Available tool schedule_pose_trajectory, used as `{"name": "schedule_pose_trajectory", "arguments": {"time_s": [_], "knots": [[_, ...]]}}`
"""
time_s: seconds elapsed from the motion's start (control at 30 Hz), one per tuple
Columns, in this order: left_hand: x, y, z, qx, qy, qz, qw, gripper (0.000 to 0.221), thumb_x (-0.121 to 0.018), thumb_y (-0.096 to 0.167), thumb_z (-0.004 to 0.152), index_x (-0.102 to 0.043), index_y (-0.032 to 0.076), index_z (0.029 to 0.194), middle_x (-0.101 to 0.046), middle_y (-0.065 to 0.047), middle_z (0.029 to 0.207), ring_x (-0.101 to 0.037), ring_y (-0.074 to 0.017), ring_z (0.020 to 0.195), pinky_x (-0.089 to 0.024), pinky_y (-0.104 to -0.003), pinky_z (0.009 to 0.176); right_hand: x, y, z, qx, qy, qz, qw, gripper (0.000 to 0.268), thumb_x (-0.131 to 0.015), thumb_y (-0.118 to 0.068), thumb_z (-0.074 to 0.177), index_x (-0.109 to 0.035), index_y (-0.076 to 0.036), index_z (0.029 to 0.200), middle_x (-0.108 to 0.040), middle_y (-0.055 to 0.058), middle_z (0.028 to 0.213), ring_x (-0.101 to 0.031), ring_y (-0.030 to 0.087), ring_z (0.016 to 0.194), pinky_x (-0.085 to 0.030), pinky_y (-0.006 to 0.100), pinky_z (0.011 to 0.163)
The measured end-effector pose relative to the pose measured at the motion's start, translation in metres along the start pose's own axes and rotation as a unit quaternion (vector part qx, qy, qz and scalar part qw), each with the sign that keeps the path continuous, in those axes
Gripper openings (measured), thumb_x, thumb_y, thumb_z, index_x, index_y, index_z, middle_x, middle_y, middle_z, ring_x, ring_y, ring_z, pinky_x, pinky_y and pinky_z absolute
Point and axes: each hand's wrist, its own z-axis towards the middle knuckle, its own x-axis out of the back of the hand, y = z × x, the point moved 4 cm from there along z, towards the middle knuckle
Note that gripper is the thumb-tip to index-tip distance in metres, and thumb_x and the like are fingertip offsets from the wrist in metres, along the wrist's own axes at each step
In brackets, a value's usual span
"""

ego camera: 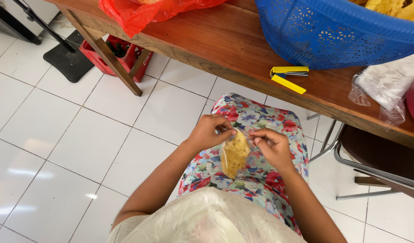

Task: The person places fried snacks into small clear plastic bags and seals them using a yellow handheld stapler. The person repeats this process for multiple bags, placing the finished packages into a red plastic bag on the table.

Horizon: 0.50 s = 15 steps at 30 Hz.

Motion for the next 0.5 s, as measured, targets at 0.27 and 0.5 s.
{"name": "schedule_pose_trajectory", "arguments": {"time_s": [0.27, 0.5], "knots": [[-0.01, 0.036, 0.033, -0.044, -0.05, -0.024, 0.997, 0.033, -0.079, 0.007, 0.086, -0.066, 0.004, 0.116, -0.069, -0.004, 0.079, -0.064, -0.0123, 0.07, -0.054, -0.029, 0.068, 0.009, -0.03, 0.039, -0.093, -0.021, -0.16, 0.983, 0.023, -0.071, -0.017, 0.095, -0.069, -0.001, 0.111, -0.069, 0.0, 0.092, -0.064, 0.007, 0.084, -0.055, 0.024, 0.072], [-0.007, 0.042, 0.054, -0.025, -0.049, -0.027, 0.998, 0.029, -0.08, 0.005, 0.084, -0.067, 0.004, 0.11, -0.072, -0.003, 0.08, -0.067, -0.0089, 0.07, -0.055, -0.026, 0.066, 0.008, -0.055, 0.056, -0.1, -0.056, -0.224, 0.968, 0.021, -0.07, -0.017, 0.096, -0.076, 0.0, 0.107, -0.067, 0.003, 0.082, -0.057, 0.009, 0.07, -0.047, 0.026, 0.062]]}}
